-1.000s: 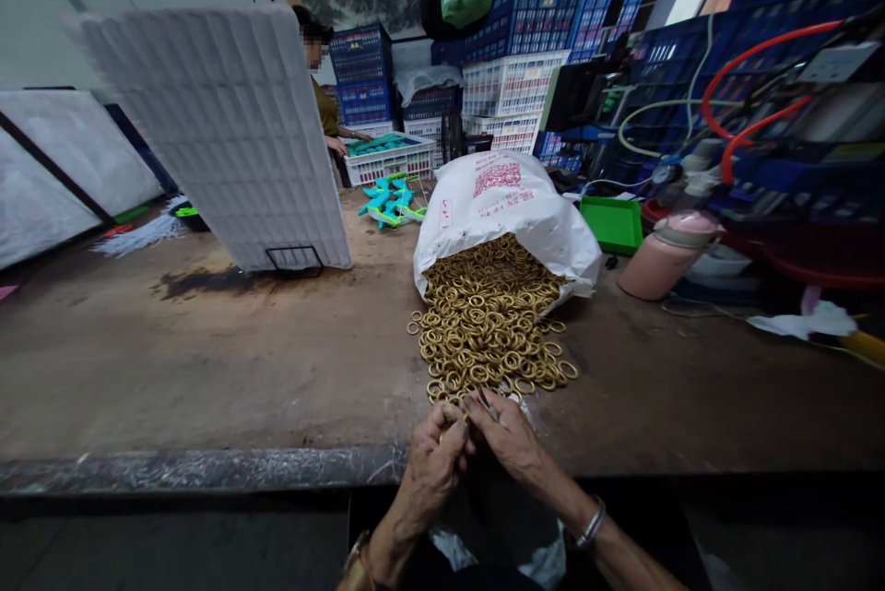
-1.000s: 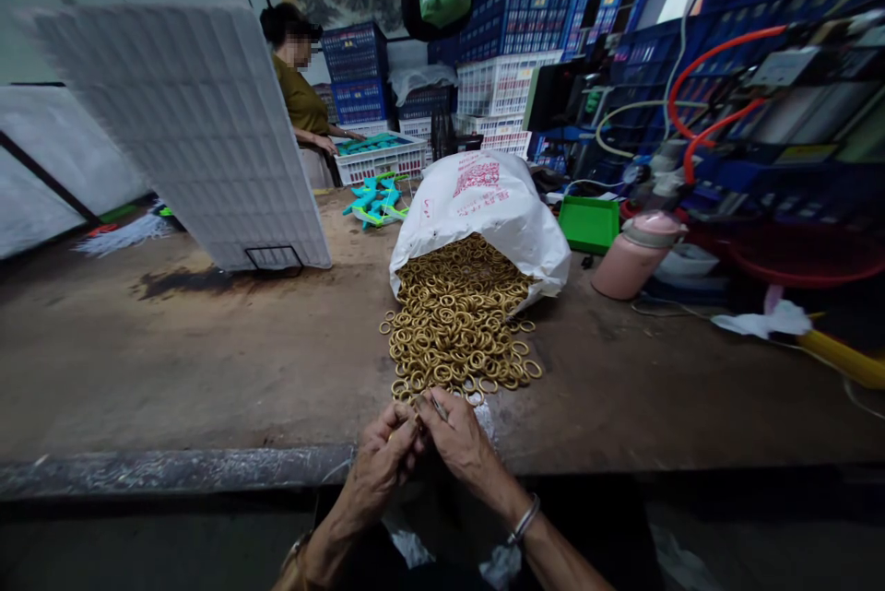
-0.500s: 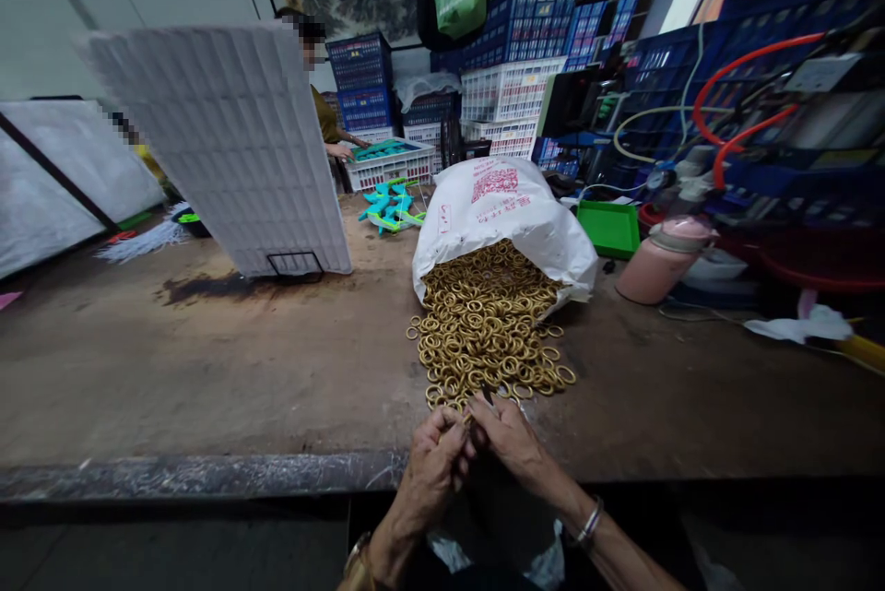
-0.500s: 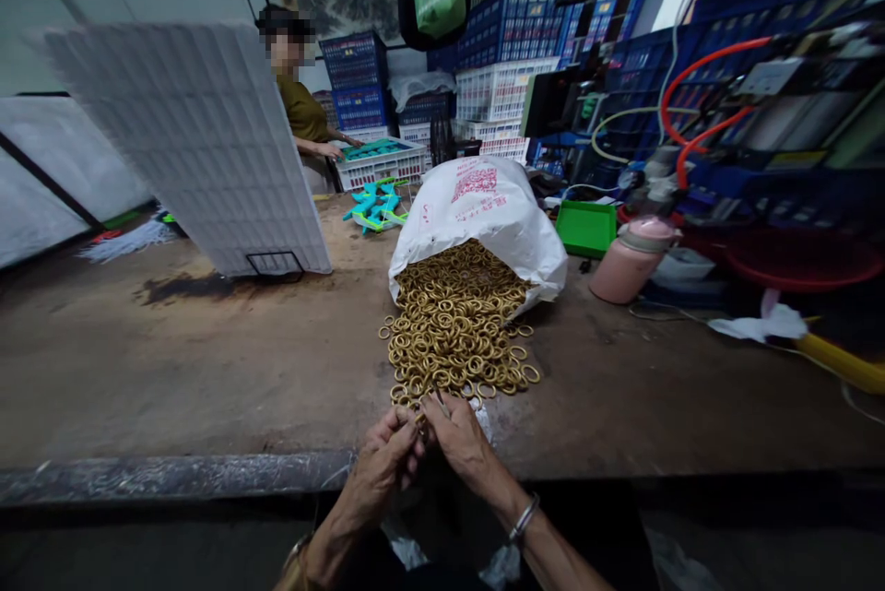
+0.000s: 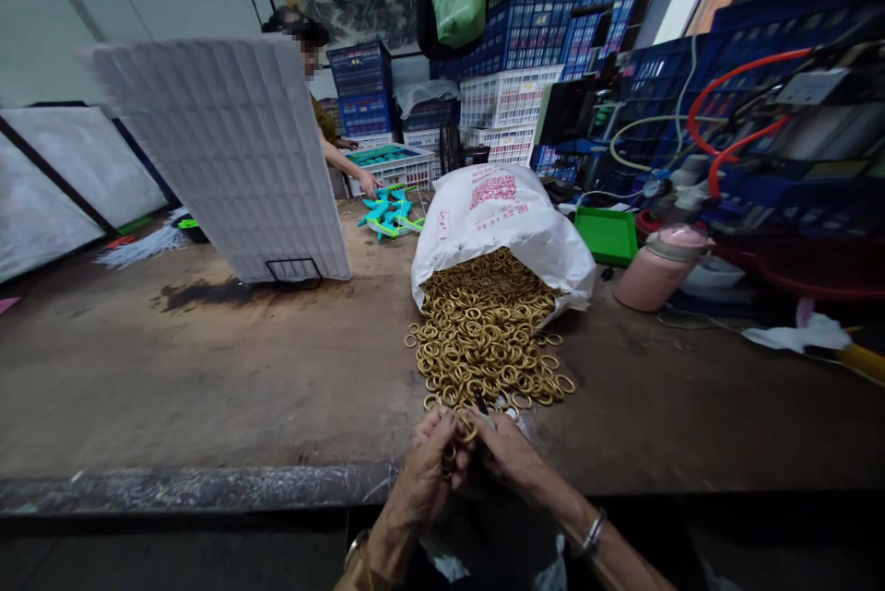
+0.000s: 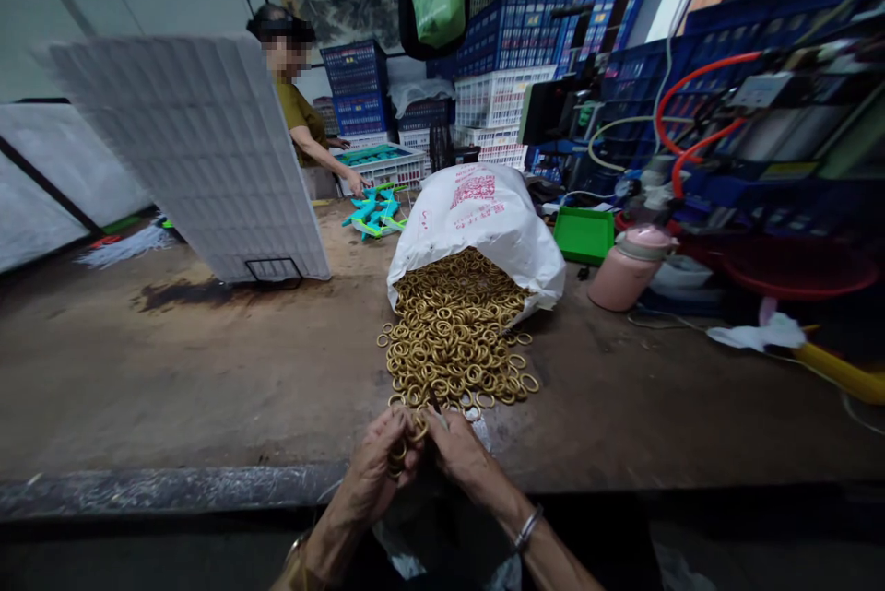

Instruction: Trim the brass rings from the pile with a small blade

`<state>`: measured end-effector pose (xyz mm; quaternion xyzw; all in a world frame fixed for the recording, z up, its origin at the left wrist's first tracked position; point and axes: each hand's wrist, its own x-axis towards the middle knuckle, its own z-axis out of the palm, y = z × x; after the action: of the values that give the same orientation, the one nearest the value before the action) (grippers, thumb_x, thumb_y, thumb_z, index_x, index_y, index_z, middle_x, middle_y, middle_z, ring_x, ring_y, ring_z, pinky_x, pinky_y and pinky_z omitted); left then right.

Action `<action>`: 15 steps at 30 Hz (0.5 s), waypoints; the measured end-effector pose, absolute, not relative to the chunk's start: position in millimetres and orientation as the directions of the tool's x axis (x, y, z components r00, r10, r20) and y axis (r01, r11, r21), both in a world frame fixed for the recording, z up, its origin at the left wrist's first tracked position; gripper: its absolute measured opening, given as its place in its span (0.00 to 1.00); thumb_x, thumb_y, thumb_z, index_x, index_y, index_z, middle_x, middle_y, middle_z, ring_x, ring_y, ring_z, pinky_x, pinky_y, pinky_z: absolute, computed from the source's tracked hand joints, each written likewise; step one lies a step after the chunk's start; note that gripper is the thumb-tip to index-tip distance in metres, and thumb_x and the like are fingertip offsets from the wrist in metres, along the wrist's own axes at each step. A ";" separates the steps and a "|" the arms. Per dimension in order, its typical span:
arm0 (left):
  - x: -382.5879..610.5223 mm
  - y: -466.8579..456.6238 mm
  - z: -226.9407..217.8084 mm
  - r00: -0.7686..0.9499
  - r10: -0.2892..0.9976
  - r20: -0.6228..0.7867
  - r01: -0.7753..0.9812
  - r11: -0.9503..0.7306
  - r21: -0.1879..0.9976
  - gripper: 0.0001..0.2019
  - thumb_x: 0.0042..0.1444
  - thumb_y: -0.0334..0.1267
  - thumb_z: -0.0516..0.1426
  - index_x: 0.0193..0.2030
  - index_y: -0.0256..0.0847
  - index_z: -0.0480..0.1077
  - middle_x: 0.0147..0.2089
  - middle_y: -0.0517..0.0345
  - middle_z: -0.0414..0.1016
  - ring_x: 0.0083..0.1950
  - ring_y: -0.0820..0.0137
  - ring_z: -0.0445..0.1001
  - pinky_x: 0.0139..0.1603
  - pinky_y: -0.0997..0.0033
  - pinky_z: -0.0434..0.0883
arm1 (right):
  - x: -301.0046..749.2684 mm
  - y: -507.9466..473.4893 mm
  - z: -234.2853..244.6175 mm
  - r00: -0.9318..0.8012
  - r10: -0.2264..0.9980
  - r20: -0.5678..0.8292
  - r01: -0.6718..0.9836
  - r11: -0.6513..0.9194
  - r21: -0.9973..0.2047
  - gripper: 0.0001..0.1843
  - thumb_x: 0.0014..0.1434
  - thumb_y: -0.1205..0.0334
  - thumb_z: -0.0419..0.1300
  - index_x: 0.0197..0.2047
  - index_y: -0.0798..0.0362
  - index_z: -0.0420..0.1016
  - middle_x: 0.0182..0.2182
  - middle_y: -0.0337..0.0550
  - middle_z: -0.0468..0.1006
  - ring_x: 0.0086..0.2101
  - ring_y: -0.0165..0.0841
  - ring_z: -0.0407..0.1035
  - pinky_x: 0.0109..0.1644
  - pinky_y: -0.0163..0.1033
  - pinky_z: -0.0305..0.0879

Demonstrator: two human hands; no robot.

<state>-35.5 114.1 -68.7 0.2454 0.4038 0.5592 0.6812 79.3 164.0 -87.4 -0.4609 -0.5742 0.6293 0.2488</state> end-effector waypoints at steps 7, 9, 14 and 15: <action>-39.4 117.7 -67.6 -0.012 0.950 -0.312 -0.492 0.266 0.829 0.19 0.43 0.52 0.58 0.26 0.37 0.58 0.22 0.66 0.60 0.17 0.84 0.55 0.14 0.83 0.47 | 80.1 169.3 -85.6 -0.527 0.826 -0.200 0.220 -0.095 -0.971 0.13 0.50 0.53 0.51 0.24 0.54 0.63 0.20 0.35 0.66 0.23 0.26 0.58 0.27 0.31 0.55; -40.2 117.6 -70.1 -0.022 0.957 -0.289 -0.489 0.242 0.838 0.18 0.44 0.50 0.59 0.25 0.38 0.57 0.21 0.66 0.60 0.17 0.84 0.54 0.14 0.83 0.48 | 79.7 171.0 -85.4 -0.493 0.851 -0.183 0.242 -0.068 -0.968 0.12 0.49 0.54 0.50 0.23 0.54 0.63 0.20 0.35 0.64 0.24 0.27 0.57 0.28 0.31 0.54; -42.8 117.2 -76.6 -0.016 0.959 -0.285 -0.548 0.230 0.805 0.17 0.43 0.46 0.61 0.31 0.40 0.57 0.20 0.68 0.60 0.17 0.82 0.55 0.14 0.84 0.50 | 79.7 175.1 -79.5 -0.329 0.935 -0.129 0.315 -0.020 -0.949 0.11 0.46 0.54 0.51 0.22 0.53 0.61 0.19 0.32 0.59 0.23 0.26 0.53 0.28 0.32 0.53; -43.4 117.1 -77.6 -0.013 0.957 -0.289 -0.555 0.234 0.799 0.17 0.43 0.45 0.61 0.33 0.40 0.58 0.20 0.69 0.60 0.17 0.82 0.55 0.14 0.84 0.50 | 79.6 175.5 -77.9 -0.318 0.940 -0.120 0.322 -0.012 -0.947 0.11 0.46 0.53 0.51 0.22 0.52 0.61 0.19 0.32 0.59 0.23 0.26 0.53 0.28 0.32 0.53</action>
<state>-43.4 117.1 -77.6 0.2374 0.4241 0.5717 0.6610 79.6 175.5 -77.9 -0.4983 -0.6335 0.5076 0.3045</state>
